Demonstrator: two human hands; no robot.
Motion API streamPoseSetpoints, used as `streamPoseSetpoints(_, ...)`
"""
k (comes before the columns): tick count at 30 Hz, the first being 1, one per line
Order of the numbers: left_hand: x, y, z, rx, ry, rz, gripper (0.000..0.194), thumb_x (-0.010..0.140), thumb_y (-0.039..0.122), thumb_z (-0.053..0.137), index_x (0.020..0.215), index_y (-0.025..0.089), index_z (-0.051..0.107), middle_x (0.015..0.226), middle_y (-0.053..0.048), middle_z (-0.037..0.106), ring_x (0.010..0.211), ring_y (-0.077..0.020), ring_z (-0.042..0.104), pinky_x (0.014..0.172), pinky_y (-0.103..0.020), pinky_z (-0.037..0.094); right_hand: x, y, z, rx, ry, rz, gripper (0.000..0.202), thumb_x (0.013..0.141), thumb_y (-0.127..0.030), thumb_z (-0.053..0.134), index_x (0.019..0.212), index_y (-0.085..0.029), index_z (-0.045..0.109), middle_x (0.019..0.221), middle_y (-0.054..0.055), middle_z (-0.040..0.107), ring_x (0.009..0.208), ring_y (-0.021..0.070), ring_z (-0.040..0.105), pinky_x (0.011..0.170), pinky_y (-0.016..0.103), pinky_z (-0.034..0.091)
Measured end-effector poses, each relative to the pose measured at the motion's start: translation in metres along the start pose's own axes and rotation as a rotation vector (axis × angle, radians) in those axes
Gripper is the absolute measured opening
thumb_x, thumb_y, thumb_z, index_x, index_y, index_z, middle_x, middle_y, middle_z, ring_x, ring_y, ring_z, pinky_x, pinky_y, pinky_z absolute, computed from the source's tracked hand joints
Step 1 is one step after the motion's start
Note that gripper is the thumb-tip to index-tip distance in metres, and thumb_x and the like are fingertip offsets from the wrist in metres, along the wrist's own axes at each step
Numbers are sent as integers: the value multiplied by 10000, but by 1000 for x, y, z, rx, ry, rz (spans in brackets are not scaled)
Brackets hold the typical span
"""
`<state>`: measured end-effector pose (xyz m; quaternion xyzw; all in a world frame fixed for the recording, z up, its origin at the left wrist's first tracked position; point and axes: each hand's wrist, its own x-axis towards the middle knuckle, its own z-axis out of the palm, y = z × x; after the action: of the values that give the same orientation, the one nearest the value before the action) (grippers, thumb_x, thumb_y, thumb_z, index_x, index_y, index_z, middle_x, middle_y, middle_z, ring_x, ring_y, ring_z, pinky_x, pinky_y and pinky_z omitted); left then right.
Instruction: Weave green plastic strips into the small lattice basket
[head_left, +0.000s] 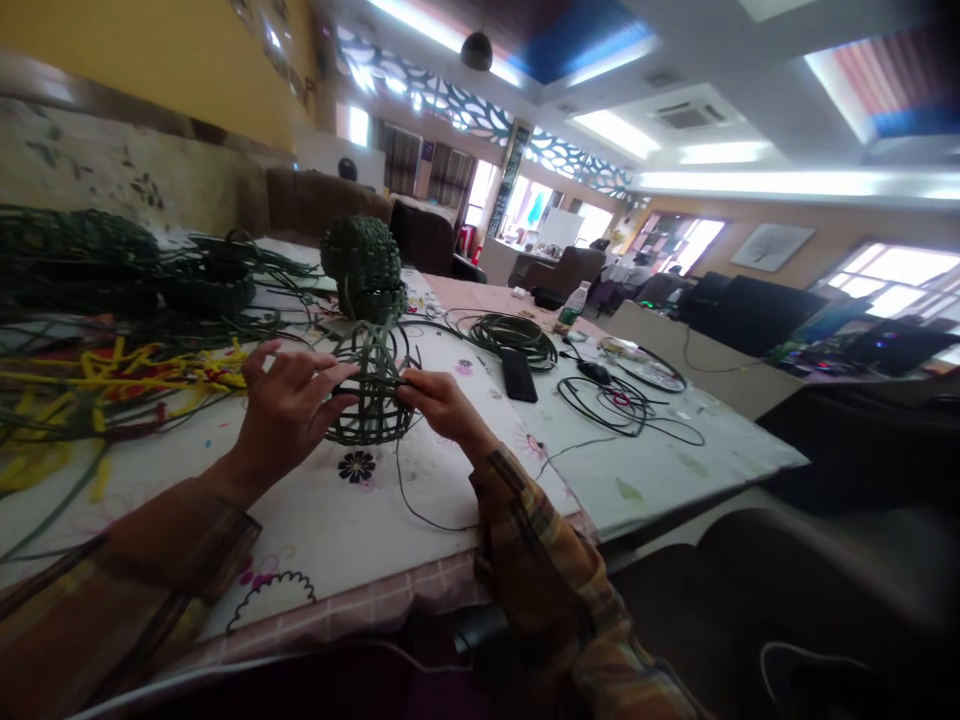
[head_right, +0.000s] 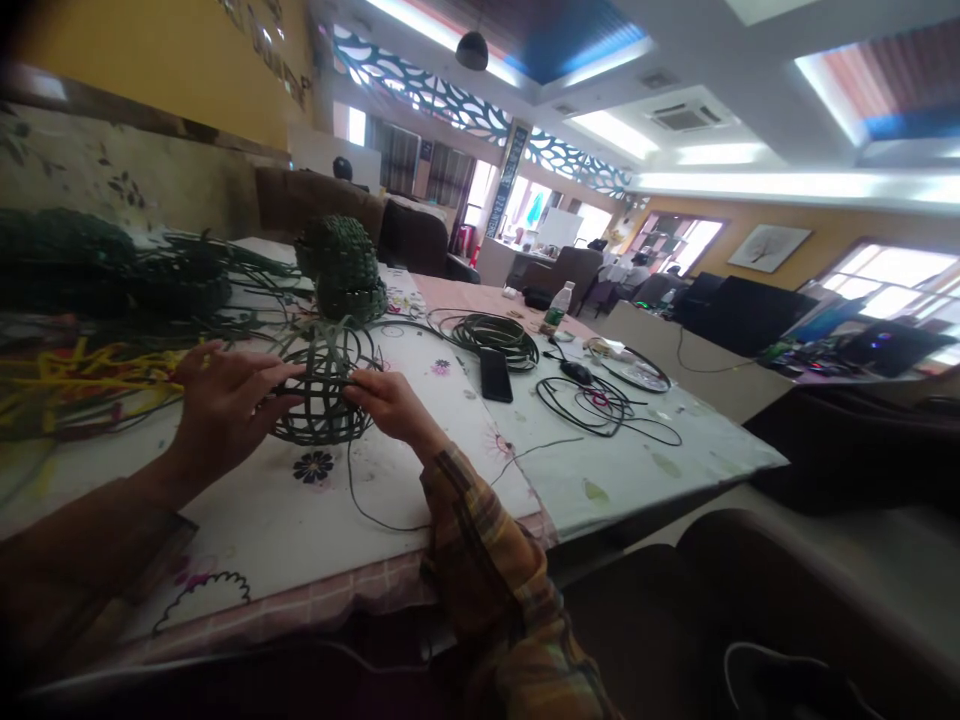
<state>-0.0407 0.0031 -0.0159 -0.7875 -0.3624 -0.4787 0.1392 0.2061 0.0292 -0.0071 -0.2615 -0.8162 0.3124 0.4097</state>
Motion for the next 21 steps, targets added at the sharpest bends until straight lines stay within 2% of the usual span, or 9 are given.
streamPoseSetpoints(4, -2, -4, 4, -71, -37, -91, 156, 985, 460, 617, 1040, 404, 752, 1009, -40, 740, 981, -325, 629, 1173, -574, 257, 2, 7, 6, 0, -2, 43, 345, 981, -445, 544, 731, -211, 504, 680, -39, 469, 663, 116, 431, 646, 276, 345)
streamPoseSetpoints(8, -6, -7, 11, -85, -58, -165, 159, 959, 471, 627, 949, 367, 746, 932, -72, 708, 965, -354, 595, 1087, -590, 306, 4, 17, 16, -31, 46, 86, 356, 970, -436, 547, 701, -217, 466, 662, -47, 415, 653, 115, 394, 630, 275, 307)
streamPoseSetpoints(12, -9, -9, 14, -102, -51, -245, 197, 937, 475, 641, 955, 317, 757, 957, -98, 687, 963, -360, 570, 979, -546, 372, 6, 19, 20, -30, 110, 85, 293, 972, -438, 549, 791, -207, 561, 691, -43, 465, 672, 119, 427, 648, 274, 330)
streamPoseSetpoints(15, -11, -11, 16, -72, -36, -245, 268, 981, 498, 575, 999, 287, 739, 976, -108, 667, 973, -347, 559, 919, -502, 413, 6, 15, 20, -47, 93, 54, 252, 985, -418, 547, 871, -202, 605, 744, -30, 530, 704, 122, 469, 676, 269, 362)
streamPoseSetpoints(21, -9, -13, 17, -111, -25, -192, 270, 996, 488, 574, 1049, 280, 737, 993, -119, 656, 1004, -356, 569, 944, -523, 447, 5, 6, 21, -322, 99, 46, 252, 979, -271, 575, 749, -214, 489, 667, -47, 463, 665, 115, 415, 669, 269, 317)
